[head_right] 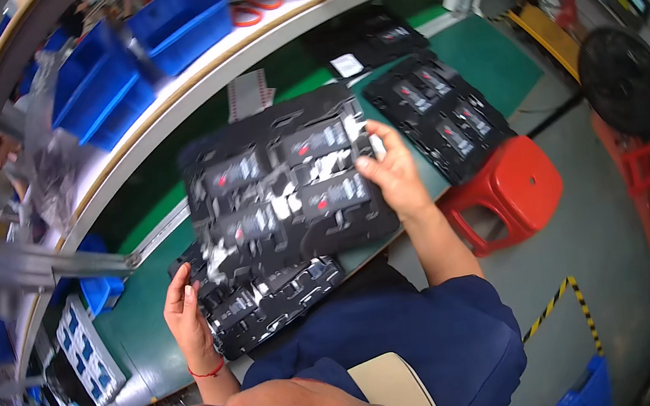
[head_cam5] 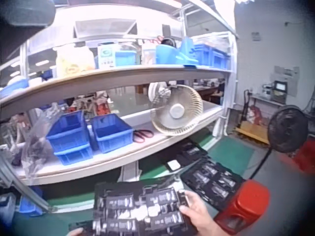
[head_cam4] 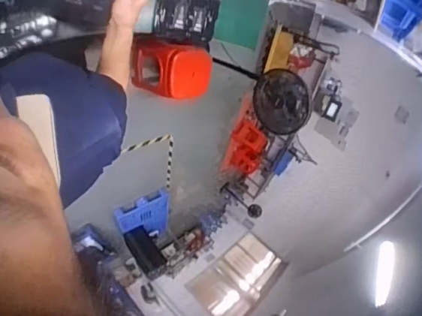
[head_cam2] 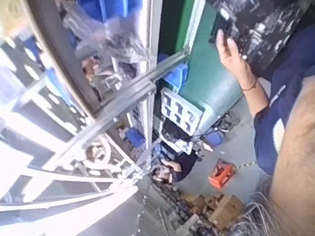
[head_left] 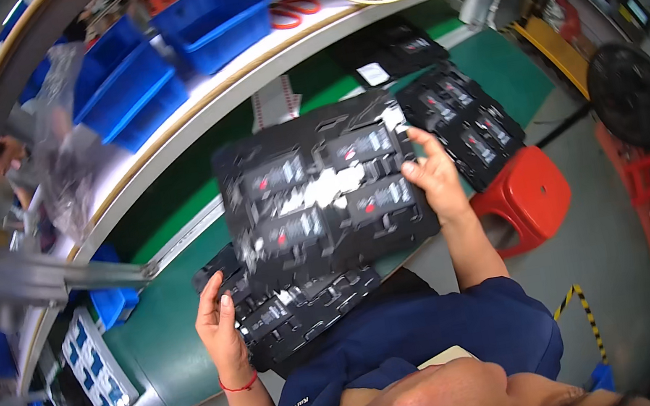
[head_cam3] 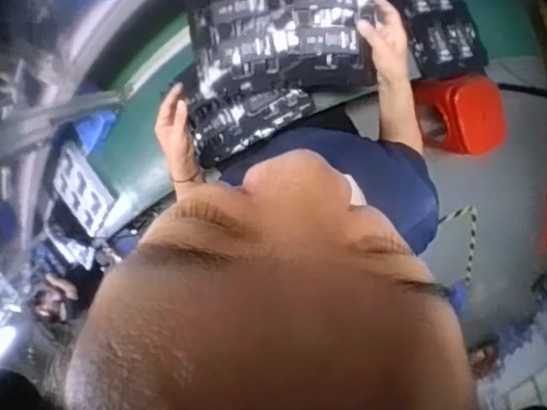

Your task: The recorder is labeling and assembling small electronic components on a factory workbench.

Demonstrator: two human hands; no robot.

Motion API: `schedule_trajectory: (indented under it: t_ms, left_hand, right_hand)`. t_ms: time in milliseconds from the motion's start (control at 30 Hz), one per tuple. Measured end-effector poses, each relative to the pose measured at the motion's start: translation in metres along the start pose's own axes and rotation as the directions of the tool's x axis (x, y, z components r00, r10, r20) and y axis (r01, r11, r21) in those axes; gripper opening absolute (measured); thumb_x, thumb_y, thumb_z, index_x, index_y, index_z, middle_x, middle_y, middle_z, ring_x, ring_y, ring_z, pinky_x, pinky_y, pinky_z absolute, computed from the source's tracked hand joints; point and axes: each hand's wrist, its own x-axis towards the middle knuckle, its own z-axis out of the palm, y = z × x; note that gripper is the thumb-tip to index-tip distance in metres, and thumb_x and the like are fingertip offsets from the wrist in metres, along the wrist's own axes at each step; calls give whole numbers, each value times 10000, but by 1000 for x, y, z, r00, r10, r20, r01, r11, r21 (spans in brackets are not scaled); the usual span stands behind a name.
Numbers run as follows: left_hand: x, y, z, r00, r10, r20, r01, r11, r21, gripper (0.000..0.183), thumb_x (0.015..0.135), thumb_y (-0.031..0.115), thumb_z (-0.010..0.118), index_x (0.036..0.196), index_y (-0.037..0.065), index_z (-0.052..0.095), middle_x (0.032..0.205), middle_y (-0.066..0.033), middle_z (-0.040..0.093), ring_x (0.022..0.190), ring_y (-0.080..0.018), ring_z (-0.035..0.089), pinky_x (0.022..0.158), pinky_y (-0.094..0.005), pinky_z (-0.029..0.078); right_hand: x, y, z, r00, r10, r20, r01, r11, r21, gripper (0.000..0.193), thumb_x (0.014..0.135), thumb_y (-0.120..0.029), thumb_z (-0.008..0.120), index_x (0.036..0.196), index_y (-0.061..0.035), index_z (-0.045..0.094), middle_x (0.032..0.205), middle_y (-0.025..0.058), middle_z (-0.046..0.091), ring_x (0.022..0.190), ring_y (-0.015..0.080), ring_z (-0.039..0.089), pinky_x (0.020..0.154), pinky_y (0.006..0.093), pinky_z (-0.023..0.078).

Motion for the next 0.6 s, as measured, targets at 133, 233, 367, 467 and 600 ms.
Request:
schedule_trajectory:
  t_ms: [133, 233, 367, 467, 600]
  left_hand:
    - [36, 0, 24, 961, 61, 268, -146, 940, 308, 303, 887, 66, 676, 1181, -6, 676, 1313, -149, 591, 1242, -245, 540, 1056, -364, 408]
    - [61, 4, 53, 896, 85, 436, -339, 765, 547, 283, 856, 122, 711, 1118, 16, 701, 1290, -181, 593, 1267, -323, 517, 1062, -421, 405]
    - [90, -13, 86, 840, 148, 522, -515, 525, 678, 360, 873, 200, 705, 1186, 28, 668, 1327, -221, 553, 1330, -428, 422, 1108, -501, 342]
    - [100, -46, 95, 820, 235, 522, -572, 370, 732, 425, 893, 242, 688, 1260, 36, 628, 1353, -231, 534, 1352, -434, 398, 1125, -521, 309]
    - [99, -51, 86, 805, 168, 569, -591, 311, 744, 447, 920, 281, 654, 1300, 51, 603, 1324, -200, 576, 1333, -406, 439, 1122, -520, 310]
  right_hand:
    - [-13, -28, -77, 918, -238, -318, 182, 964, -195, 639, 886, 17, 652, 1444, -31, 344, 1204, 147, 602, 1057, 173, 620, 948, 311, 505]
    - [-21, -45, -121, 775, -381, -505, 253, 918, -305, 572, 921, 13, 616, 1417, -17, 332, 1233, 166, 589, 1076, 202, 620, 956, 348, 516]
    - [-8, -38, -176, 598, -503, -624, 320, 864, -389, 519, 939, 24, 586, 1381, -6, 317, 1264, 198, 566, 1092, 238, 618, 949, 363, 525]
    - [5, -16, -222, 499, -588, -637, 166, 786, -595, 550, 902, 47, 621, 1368, 33, 329, 1233, 201, 582, 1075, 227, 625, 902, 327, 526]
    - [-1, -3, -240, 471, -558, -684, -83, 744, -663, 513, 859, -57, 707, 1308, 33, 474, 1114, 196, 631, 1062, 226, 622, 925, 345, 500]
